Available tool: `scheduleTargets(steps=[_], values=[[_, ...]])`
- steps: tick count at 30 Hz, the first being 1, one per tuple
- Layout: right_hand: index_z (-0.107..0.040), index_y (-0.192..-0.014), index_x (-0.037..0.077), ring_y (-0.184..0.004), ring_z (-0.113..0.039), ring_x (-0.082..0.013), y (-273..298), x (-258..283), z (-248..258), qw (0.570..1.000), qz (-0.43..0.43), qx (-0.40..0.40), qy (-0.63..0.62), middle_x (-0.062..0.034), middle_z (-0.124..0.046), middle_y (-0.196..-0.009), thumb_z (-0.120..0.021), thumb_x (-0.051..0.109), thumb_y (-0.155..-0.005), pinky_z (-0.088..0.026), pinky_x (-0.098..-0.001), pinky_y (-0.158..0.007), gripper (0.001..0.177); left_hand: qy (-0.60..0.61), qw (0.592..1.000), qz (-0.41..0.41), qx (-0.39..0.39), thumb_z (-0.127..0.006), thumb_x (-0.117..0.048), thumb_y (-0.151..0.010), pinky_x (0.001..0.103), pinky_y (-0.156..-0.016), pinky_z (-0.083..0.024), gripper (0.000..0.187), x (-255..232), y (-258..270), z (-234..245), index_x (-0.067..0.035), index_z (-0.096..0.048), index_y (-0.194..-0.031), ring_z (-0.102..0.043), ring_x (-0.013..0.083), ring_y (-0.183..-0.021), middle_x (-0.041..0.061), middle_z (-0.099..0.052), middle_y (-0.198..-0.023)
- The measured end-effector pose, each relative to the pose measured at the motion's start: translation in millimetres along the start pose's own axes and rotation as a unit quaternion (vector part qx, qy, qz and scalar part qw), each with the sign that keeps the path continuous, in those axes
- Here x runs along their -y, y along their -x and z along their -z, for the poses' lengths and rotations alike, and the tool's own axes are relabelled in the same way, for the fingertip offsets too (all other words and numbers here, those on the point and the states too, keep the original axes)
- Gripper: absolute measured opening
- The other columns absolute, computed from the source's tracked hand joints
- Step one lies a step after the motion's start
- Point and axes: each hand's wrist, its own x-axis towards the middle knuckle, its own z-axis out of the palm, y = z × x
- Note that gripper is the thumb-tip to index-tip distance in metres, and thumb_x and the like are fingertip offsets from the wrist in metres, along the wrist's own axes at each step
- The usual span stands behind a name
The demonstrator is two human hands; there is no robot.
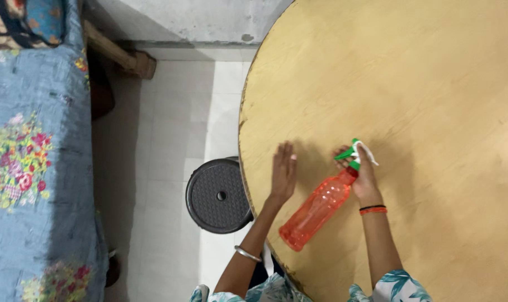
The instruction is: The person wipes a round wooden table with a cloth, then sprays liquid from a bottle onto the surface and continues wiping in circular motions. The person moves around the table to cover different areas.
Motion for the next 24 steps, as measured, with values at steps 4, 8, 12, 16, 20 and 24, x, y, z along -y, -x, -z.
scheduleTargets(steps=[4, 8, 12, 16, 20, 24], values=[[-0.057, -0.107, 0.007, -0.059, -0.061, -0.0187, 9.6, -58.5, -33.2, 0.987, 0.059, 0.066, 0.133, -0.0058, -0.059, -0.072, -0.055, 0.038, -0.109, -0.051, -0.0317, -0.052, 0.031, -0.044, 0.994, 0.036, -0.096, -0.025, -0.045, -0.111, 0.049, -0.129, -0.007, 0.067, 26.1, 30.1, 45.5, 0.000, -0.030, -0.160, -0.012, 0.0372, -0.160, 0.021, -0.023, -0.171], [-0.059, -0.109, 0.004, -0.060, -0.062, -0.0165, 43.8, -95.6, -71.3, 0.963, -0.029, 0.128, 0.236, -0.0066, -0.060, -0.073, -0.056, 0.039, -0.109, -0.055, -0.0321, -0.055, 0.035, -0.009, 0.991, 0.055, -0.120, -0.026, -0.047, -0.111, 0.047, -0.129, -0.009, 0.070, 35.6, 57.0, 65.9, 0.002, -0.026, -0.161, -0.011, 0.0380, -0.160, 0.022, -0.019, -0.171], [-0.060, -0.124, 0.015, -0.084, -0.072, -0.0139, 89.1, -105.5, -91.5, 0.942, -0.132, 0.132, 0.278, -0.0016, -0.072, -0.097, -0.056, 0.039, -0.099, -0.064, -0.0312, -0.074, 0.035, -0.009, 0.992, 0.076, -0.103, -0.023, -0.048, -0.110, 0.047, -0.128, -0.007, 0.071, 33.1, 74.0, 64.8, 0.002, -0.025, -0.161, -0.008, 0.0384, -0.159, 0.022, -0.016, -0.171], [-0.056, -0.128, 0.011, -0.095, -0.072, -0.0207, 113.8, -91.4, -63.5, 0.965, -0.048, 0.182, 0.180, -0.0091, -0.072, -0.104, -0.059, 0.038, -0.099, -0.063, -0.0372, -0.080, 0.040, 0.008, 0.994, 0.048, -0.099, -0.024, -0.048, -0.109, 0.045, -0.128, -0.009, 0.071, 18.6, 110.7, 46.0, 0.002, -0.030, -0.159, -0.009, 0.0376, -0.160, 0.022, -0.018, -0.171], [-0.058, -0.119, 0.011, -0.095, -0.072, -0.0215, 107.0, -65.6, -7.1, 0.979, -0.006, 0.118, 0.166, -0.0076, -0.071, -0.103, -0.058, 0.041, -0.103, -0.062, -0.0386, -0.073, 0.035, 0.040, 0.997, 0.017, -0.067, -0.026, -0.048, -0.112, 0.045, -0.129, -0.015, 0.069, -13.3, 151.6, 14.9, 0.002, -0.035, -0.158, -0.019, 0.0386, -0.159, 0.025, -0.026, -0.169], [-0.057, -0.105, 0.012, -0.089, -0.073, -0.0193, 89.0, -40.2, 19.5, 0.980, 0.015, 0.093, 0.173, -0.0044, -0.070, -0.094, -0.058, 0.044, -0.103, -0.061, -0.0395, -0.069, 0.032, 0.078, 0.990, 0.091, 0.076, -0.046, -0.061, -0.092, 0.044, -0.105, -0.049, 0.084, -61.3, 165.4, -11.4, -0.006, -0.044, -0.154, -0.064, 0.0368, -0.124, 0.021, -0.064, -0.140]])
